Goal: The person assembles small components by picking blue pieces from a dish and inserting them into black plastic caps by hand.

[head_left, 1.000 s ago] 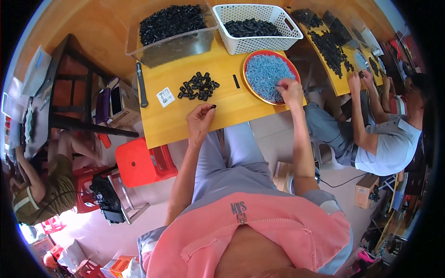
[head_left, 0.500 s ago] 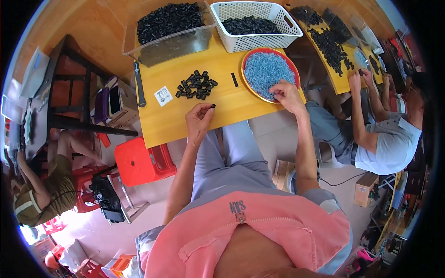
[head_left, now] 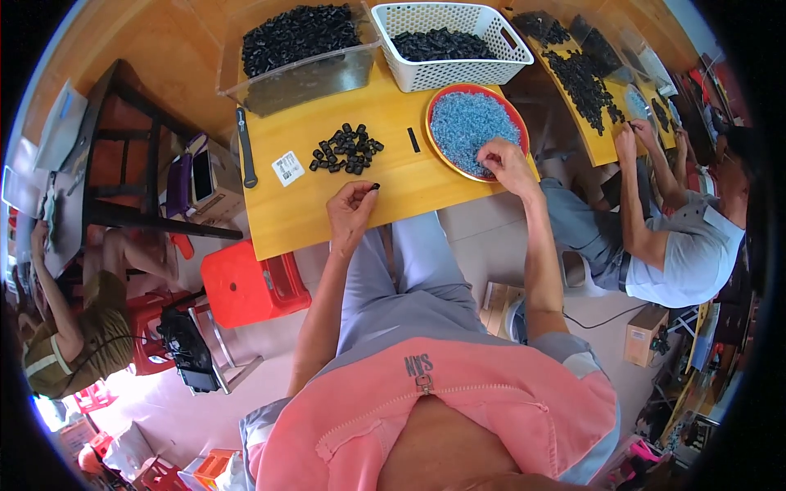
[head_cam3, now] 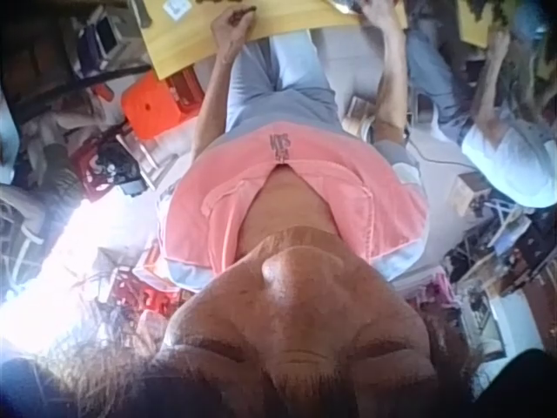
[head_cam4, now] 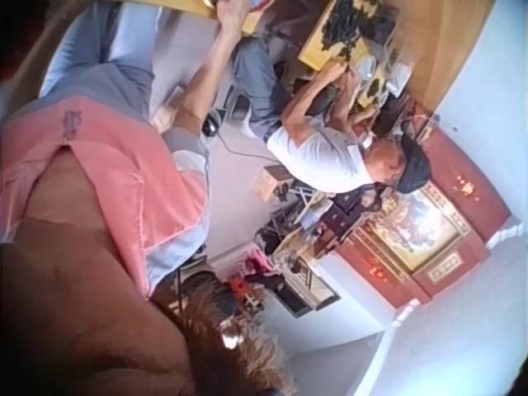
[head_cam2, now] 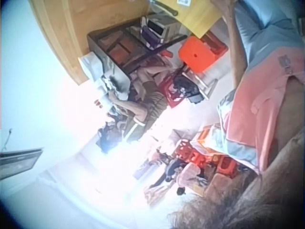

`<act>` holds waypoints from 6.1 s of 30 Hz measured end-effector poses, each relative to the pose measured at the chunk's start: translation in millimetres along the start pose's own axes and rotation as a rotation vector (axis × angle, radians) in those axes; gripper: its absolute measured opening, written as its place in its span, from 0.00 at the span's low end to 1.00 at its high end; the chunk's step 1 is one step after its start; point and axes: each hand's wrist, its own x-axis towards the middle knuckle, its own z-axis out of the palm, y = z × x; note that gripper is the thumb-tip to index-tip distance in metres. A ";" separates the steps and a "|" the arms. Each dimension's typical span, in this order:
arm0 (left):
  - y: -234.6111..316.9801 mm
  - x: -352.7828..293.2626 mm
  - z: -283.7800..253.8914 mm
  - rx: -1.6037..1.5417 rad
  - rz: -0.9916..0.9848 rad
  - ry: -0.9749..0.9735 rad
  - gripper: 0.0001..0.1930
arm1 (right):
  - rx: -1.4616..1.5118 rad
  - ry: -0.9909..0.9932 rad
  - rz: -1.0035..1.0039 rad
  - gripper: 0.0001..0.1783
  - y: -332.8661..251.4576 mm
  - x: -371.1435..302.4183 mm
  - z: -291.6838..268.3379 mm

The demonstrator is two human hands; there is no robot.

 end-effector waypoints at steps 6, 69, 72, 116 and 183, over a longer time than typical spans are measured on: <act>-7.8 0.3 -2.0 -0.005 0.021 0.002 0.06 | -0.101 -0.210 -0.004 0.04 -5.4 -3.3 -0.3; -0.5 -1.0 2.0 0.051 0.043 0.009 0.07 | 0.050 0.278 0.068 0.06 17.0 18.8 26.1; -1.9 -0.6 -3.0 0.020 0.033 0.004 0.06 | 0.592 0.212 0.340 0.06 -0.8 19.1 19.7; -1.0 -1.3 -5.6 -0.102 -0.014 -0.066 0.07 | 0.876 0.007 0.209 0.05 -88.8 -15.8 146.0; 10.2 -12.9 -29.0 -0.349 -0.056 -0.043 0.06 | 0.211 0.240 -0.170 0.08 -103.8 31.5 177.0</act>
